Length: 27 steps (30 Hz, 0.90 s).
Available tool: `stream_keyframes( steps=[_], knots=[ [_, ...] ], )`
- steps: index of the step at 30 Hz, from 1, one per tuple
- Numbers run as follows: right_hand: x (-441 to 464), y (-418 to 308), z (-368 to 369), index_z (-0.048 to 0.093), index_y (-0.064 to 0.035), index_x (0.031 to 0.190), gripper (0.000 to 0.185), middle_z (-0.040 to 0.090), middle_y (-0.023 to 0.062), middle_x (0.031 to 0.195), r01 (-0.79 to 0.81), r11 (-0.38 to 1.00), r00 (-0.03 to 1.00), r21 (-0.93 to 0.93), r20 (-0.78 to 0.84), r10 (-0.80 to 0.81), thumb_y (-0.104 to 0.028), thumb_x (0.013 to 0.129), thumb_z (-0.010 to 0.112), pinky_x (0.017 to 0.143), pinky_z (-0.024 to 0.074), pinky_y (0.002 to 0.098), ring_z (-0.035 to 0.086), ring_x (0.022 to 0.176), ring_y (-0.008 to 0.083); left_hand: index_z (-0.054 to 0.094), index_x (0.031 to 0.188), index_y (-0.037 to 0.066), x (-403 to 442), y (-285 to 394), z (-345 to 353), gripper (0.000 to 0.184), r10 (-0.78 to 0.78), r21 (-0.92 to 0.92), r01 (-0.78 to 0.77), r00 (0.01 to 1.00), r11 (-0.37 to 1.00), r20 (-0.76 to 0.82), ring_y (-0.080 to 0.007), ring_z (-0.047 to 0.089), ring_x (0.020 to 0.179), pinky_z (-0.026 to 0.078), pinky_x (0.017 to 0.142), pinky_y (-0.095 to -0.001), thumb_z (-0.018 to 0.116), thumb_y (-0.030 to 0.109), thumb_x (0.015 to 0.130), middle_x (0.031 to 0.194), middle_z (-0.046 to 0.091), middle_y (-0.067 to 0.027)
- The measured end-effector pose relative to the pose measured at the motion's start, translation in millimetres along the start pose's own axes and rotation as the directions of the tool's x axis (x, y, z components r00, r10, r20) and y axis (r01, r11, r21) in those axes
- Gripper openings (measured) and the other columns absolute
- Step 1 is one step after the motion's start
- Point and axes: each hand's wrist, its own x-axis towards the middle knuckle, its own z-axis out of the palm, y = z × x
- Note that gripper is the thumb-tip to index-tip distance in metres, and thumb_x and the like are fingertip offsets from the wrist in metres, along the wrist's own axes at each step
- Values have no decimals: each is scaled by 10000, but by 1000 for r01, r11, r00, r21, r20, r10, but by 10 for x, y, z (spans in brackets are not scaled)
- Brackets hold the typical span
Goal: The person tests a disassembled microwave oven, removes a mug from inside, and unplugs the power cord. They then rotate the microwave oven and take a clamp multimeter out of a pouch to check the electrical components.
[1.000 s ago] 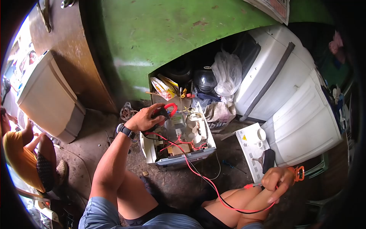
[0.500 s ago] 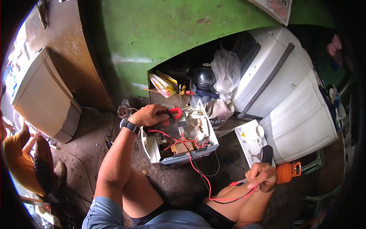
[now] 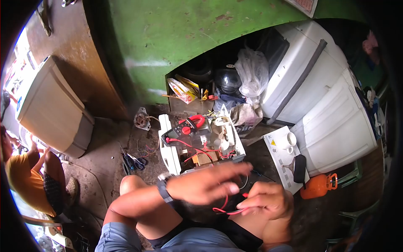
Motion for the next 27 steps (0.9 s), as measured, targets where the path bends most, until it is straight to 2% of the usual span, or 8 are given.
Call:
stream_keyframes(
  steps=[5, 8, 11, 13, 15, 17, 19, 27],
  knots=[
    [46, 25, 205, 774, -70, 976, 232, 621, 12, 756, 133, 980, 987, 146, 67, -144, -161, 776, 853, 522, 484, 287, 609, 585, 133, 171, 1604, 116, -218, -173, 647, 759, -244, -269, 291, 950, 918, 196, -342, 575, 1181, 477, 999, -405, 567, 64, 959, 1276, 556, -183],
    [200, 38, 324, 766, -61, 960, 215, 626, 12, 775, 144, 971, 979, 190, 119, -168, -134, 775, 849, 541, 503, 285, 622, 602, 145, 581, 1332, 58, -344, -302, 810, 489, -25, -143, 54, 980, 988, 197, -367, 623, 1088, 513, 919, -413, 700, 241, 894, 1254, 599, -186],
    [257, 118, 412, 759, -57, 979, 238, 630, 33, 816, 131, 970, 980, 203, 120, -157, -158, 784, 850, 569, 516, 303, 631, 634, 164, 640, 1095, 15, -347, -143, 608, 287, -227, -92, 268, 921, 959, 316, -382, 633, 1065, 520, 893, -442, 689, 229, 910, 1168, 613, -200],
    [300, 176, 397, 752, -53, 1007, 271, 634, 51, 849, 141, 962, 981, 232, 100, -167, -179, 789, 852, 592, 522, 314, 642, 671, 177, 633, 1078, 23, -469, -319, 566, 265, -82, 42, 74, 970, 996, 229, -404, 630, 991, 527, 806, -476, 659, 238, 927, 1099, 620, -203],
    [455, 241, 297, 699, -41, 1145, 454, 644, 96, 958, 155, 986, 987, 57, 36, -157, -263, 785, 862, 669, 545, 336, 671, 813, 232, 610, 1134, 32, -519, -251, 401, 262, -243, 221, 192, 942, 956, 231, -413, 622, 948, 519, 765, -489, 632, 216, 949, 1090, 611, -210],
    [467, 388, 226, 566, 17, 1301, 776, 630, 160, 1124, 110, 994, 994, -16, -15, -110, -391, 726, 892, 848, 539, 388, 644, 1022, 293, 560, 1129, 13, -455, -216, 282, 245, -86, 243, 69, 994, 968, 60, -406, 621, 893, 508, 723, -500, 599, 205, 982, 1029, 598, -194],
    [349, 574, 384, 560, 37, 1290, 750, 611, 168, 1182, -104, 940, 974, 324, -160, 163, -366, 750, 890, 874, 529, 395, 627, 1070, 268, 548, 1121, 19, -422, -164, 157, 225, -140, 246, 141, 990, 959, -20, -409, 618, 903, 508, 723, -496, 582, 201, 992, 1013, 594, -180],
    [229, 987, 751, 612, -14, 1122, 241, 650, 151, 1160, -183, 913, 955, 364, -155, 253, -212, 991, 651, 921, 525, 352, 638, 1092, 249, 576, 1298, 27, -466, -236, -166, 417, -308, 502, 276, 951, 819, -19, -400, 644, 973, 557, 768, -462, 644, 249, 952, 1105, 645, -203]
  ],
)
